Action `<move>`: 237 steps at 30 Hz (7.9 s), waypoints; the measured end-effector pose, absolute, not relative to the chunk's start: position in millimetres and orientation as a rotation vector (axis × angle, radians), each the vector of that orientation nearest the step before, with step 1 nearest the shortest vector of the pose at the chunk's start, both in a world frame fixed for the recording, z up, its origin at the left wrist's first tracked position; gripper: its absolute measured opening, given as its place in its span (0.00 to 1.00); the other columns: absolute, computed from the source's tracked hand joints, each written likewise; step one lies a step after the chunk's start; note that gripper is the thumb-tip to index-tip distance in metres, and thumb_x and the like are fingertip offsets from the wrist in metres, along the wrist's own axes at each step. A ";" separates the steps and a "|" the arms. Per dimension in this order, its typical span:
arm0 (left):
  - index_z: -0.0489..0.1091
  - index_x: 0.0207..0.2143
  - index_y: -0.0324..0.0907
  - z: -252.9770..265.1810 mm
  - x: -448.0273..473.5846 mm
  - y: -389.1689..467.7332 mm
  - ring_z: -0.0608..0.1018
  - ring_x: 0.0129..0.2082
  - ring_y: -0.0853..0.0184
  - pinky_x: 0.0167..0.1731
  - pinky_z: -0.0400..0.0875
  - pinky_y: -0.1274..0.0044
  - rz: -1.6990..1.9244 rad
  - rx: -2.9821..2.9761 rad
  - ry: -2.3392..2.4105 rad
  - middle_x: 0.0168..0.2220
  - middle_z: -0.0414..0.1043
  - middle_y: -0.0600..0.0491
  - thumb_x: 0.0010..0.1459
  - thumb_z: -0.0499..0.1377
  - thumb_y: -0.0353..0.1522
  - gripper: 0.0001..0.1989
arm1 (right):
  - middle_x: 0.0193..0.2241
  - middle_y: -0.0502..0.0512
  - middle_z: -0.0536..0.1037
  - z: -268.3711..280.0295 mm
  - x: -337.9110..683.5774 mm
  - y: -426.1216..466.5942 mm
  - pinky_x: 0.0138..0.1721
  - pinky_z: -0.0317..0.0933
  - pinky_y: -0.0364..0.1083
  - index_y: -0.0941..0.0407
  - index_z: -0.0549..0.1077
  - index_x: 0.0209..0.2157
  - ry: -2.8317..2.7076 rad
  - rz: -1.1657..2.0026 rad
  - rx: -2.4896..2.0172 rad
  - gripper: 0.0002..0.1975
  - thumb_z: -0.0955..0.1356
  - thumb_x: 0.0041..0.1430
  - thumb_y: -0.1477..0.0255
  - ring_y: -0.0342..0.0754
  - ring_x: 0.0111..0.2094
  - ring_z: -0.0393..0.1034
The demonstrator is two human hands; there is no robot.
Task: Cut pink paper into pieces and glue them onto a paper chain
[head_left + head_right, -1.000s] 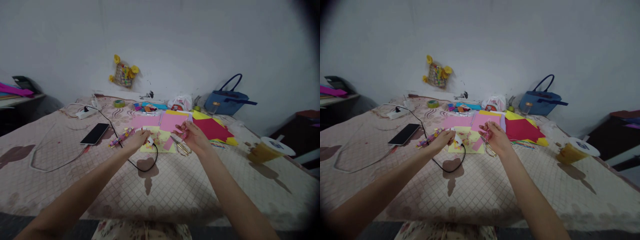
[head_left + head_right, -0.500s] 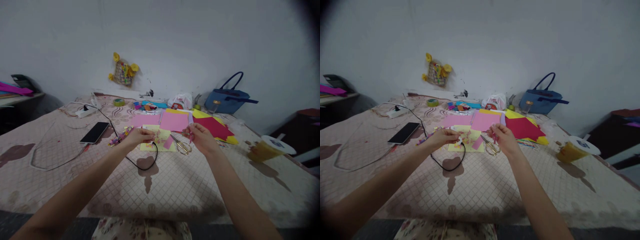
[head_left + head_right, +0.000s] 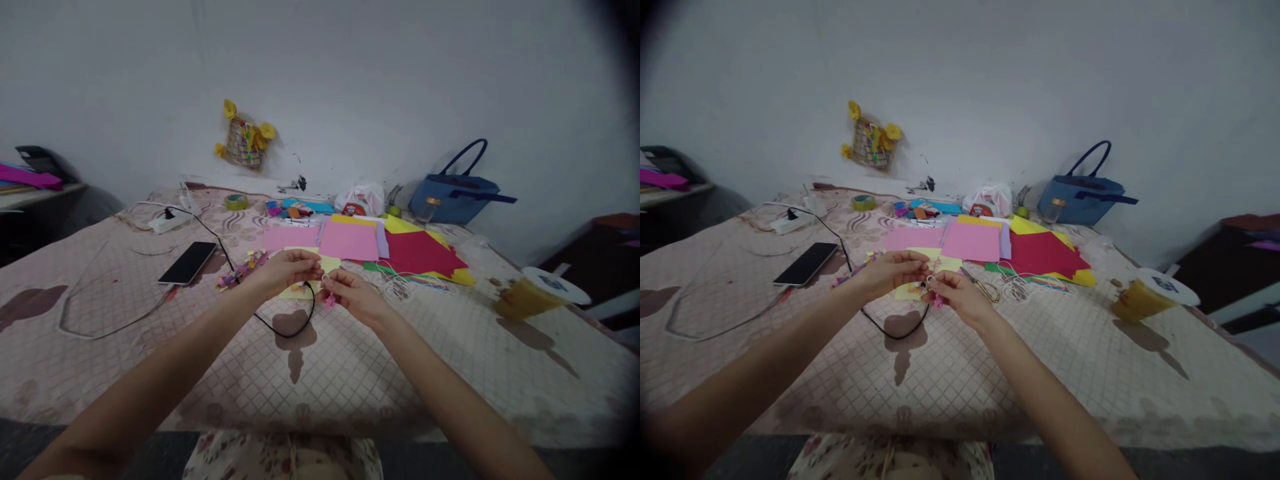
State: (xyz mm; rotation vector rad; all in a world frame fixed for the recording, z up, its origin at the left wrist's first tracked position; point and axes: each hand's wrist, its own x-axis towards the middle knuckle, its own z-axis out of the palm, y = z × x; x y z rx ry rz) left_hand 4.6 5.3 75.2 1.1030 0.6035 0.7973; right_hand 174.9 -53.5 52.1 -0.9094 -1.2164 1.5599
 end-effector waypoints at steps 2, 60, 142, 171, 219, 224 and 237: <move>0.70 0.34 0.34 75.4 6.2 4.1 0.76 0.30 0.71 0.38 0.69 0.76 0.782 1.115 0.604 0.29 0.74 0.50 0.47 0.63 0.28 0.10 | 0.23 0.50 0.75 50.9 170.7 -52.0 0.26 0.57 0.40 0.57 0.72 0.27 -1.242 1.563 -0.917 0.11 0.71 0.47 0.64 0.41 0.25 0.69; 0.69 0.20 0.35 79.1 8.4 29.8 0.65 0.13 0.76 0.16 0.58 0.82 0.754 1.811 1.036 0.13 0.65 0.56 0.52 0.56 0.41 0.18 | 0.30 0.50 0.78 56.7 248.3 -30.9 0.31 0.62 0.43 0.55 0.70 0.25 -0.970 1.265 -0.975 0.09 0.73 0.44 0.67 0.42 0.29 0.71; 0.72 0.33 0.34 122.9 56.5 57.8 0.74 0.29 0.70 0.28 0.65 0.81 0.421 2.538 0.576 0.30 0.75 0.48 0.47 0.59 0.33 0.11 | 0.27 0.51 0.76 37.8 217.1 -19.1 0.28 0.60 0.41 0.58 0.71 0.28 -1.155 1.268 -0.938 0.10 0.71 0.48 0.65 0.39 0.24 0.67; 0.69 0.32 0.34 127.9 41.5 37.4 0.73 0.25 0.72 0.23 0.63 0.82 0.488 2.220 0.761 0.26 0.73 0.49 0.53 0.53 0.35 0.12 | 0.23 0.48 0.70 49.9 206.8 -32.6 0.23 0.56 0.40 0.55 0.70 0.29 -1.319 1.094 -1.018 0.12 0.68 0.50 0.60 0.41 0.24 0.63; 0.69 0.35 0.38 90.4 -50.1 21.2 0.76 0.29 0.68 0.26 0.69 0.79 1.404 2.048 1.140 0.28 0.73 0.50 0.53 0.54 0.33 0.09 | 0.37 0.61 0.71 16.5 195.3 86.8 0.39 0.54 0.46 0.60 0.73 0.32 -2.152 0.071 -1.546 0.07 0.67 0.52 0.70 0.52 0.41 0.61; 0.69 0.36 0.40 68.8 -46.7 22.7 0.74 0.27 0.70 0.26 0.66 0.80 1.433 2.032 1.233 0.29 0.73 0.52 0.53 0.54 0.33 0.09 | 0.34 0.61 0.72 14.2 204.2 80.0 0.41 0.54 0.50 0.60 0.73 0.37 -2.152 0.032 -1.566 0.11 0.67 0.52 0.70 0.55 0.41 0.61; 0.65 0.36 0.43 30.7 -33.6 13.7 0.60 0.19 0.74 0.22 0.58 0.81 1.782 1.830 1.243 0.19 0.52 0.61 0.53 0.56 0.30 0.07 | 0.19 0.51 0.70 10.4 216.0 10.7 0.26 0.53 0.43 0.55 0.71 0.25 -1.802 0.142 -1.499 0.13 0.60 0.58 0.66 0.46 0.23 0.64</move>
